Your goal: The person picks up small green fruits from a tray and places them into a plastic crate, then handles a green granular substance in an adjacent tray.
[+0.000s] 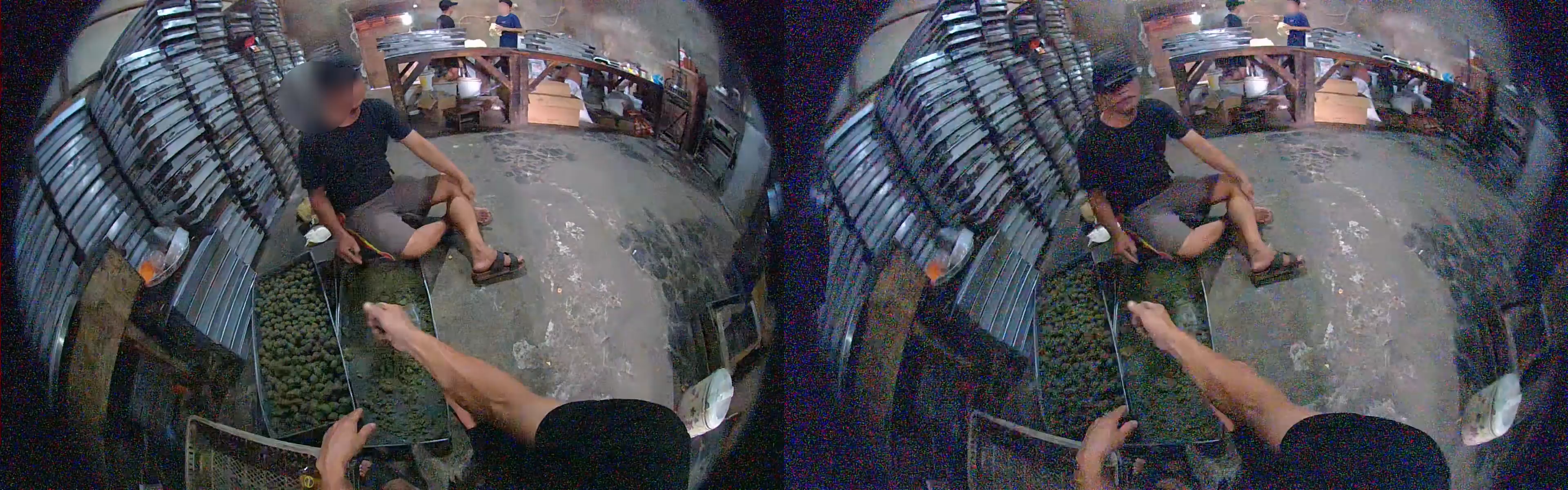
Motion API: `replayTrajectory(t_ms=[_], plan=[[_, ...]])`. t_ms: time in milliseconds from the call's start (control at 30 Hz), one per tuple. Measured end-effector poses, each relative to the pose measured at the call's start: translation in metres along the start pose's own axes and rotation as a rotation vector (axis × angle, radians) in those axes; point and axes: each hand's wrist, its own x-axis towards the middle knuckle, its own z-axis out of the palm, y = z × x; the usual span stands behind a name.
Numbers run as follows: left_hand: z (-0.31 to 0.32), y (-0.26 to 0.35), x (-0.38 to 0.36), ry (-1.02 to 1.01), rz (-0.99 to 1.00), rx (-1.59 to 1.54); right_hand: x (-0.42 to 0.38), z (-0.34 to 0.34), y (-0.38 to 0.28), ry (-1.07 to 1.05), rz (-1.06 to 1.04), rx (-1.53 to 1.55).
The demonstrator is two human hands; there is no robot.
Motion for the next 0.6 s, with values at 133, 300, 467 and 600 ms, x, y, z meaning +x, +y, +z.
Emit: replayTrajectory(t_ms=[133, 300, 467, 600], plan=[[0.011, -0.021, 0.004, 0.025, 0.006, -0.112, -0.022, 0.012, -0.018, -0.109, -0.028, 0.235], [-0.019, -0.034, -0.028, 0.293, 0.011, -0.197, -0.013, 0.000, 0.002, -0.031, 0.257, 0.038], [-0.022, -0.050, -0.053, 0.295, -0.106, -0.221, -0.048, 0.008, 0.099, 0.024, 0.320, -0.360], [-0.017, -0.045, -0.057, 0.241, -0.058, -0.184, -0.048, -0.060, 0.269, -0.368, 0.023, -0.997]])
